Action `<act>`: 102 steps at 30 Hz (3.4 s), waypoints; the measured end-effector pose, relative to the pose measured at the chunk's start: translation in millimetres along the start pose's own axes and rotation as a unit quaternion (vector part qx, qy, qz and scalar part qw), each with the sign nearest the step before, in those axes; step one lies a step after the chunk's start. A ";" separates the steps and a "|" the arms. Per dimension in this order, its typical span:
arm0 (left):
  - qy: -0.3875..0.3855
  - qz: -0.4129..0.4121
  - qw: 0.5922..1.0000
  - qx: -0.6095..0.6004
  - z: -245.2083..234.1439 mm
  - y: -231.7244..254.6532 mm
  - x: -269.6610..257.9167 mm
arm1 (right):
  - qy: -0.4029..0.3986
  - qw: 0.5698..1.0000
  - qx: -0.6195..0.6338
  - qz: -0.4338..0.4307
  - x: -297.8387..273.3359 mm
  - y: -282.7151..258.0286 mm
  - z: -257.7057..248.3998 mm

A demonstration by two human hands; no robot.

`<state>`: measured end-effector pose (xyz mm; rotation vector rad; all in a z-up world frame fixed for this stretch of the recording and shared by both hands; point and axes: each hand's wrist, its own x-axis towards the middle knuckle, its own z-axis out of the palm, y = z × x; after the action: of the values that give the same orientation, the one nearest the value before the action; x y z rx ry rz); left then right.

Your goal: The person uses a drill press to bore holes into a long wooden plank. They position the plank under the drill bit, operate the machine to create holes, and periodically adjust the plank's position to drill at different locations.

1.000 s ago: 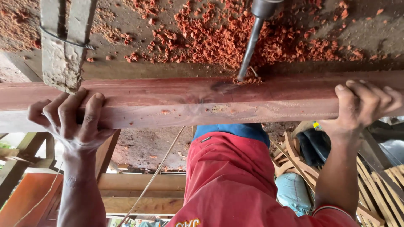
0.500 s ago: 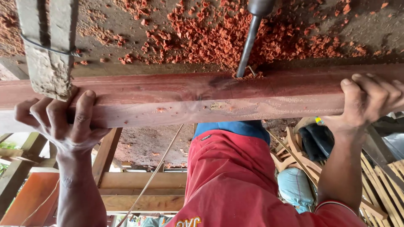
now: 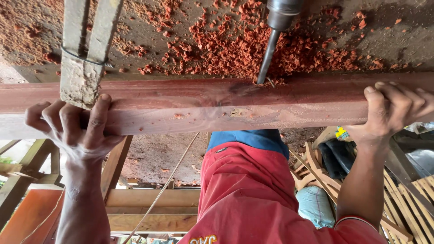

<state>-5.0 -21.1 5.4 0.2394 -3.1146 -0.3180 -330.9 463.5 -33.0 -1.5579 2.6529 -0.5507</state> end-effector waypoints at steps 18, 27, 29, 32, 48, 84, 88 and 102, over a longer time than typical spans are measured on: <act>0.036 0.040 0.998 0.018 1.3 -5.2 -6.0 | -0.008 0.999 -0.026 0.036 -28.3 -6.6 1.6; 0.047 0.053 0.997 -0.013 0.8 -17.2 -18.6 | 0.010 0.999 -0.007 0.039 -27.2 -18.3 12.0; 0.007 0.036 0.999 -0.020 -1.2 -19.1 -21.7 | 0.058 0.997 -0.027 0.039 -35.9 -11.7 23.2; 0.016 0.044 0.999 -0.021 2.2 -18.2 -16.1 | 0.057 0.997 -0.030 0.038 -55.0 1.1 31.2; 0.020 0.057 0.998 -0.017 9.0 -27.1 -14.1 | 0.060 0.996 -0.053 0.040 -41.9 -11.0 33.2; -0.012 0.072 0.995 -0.064 15.7 -61.1 -5.9 | 0.047 0.994 -0.027 0.091 -18.7 -33.7 27.4; -0.025 0.088 0.992 -0.082 12.4 -66.4 -0.6 | 0.026 0.993 -0.033 0.111 -21.0 -44.4 26.6; -0.041 0.087 0.993 -0.074 26.2 -84.8 -51.0 | 0.052 0.993 -0.029 0.104 -32.1 -27.5 43.3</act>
<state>57.8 -90.2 -36.6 -0.0480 -3.1407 -0.5664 -283.4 466.0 -70.4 -1.2749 2.8867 -0.5641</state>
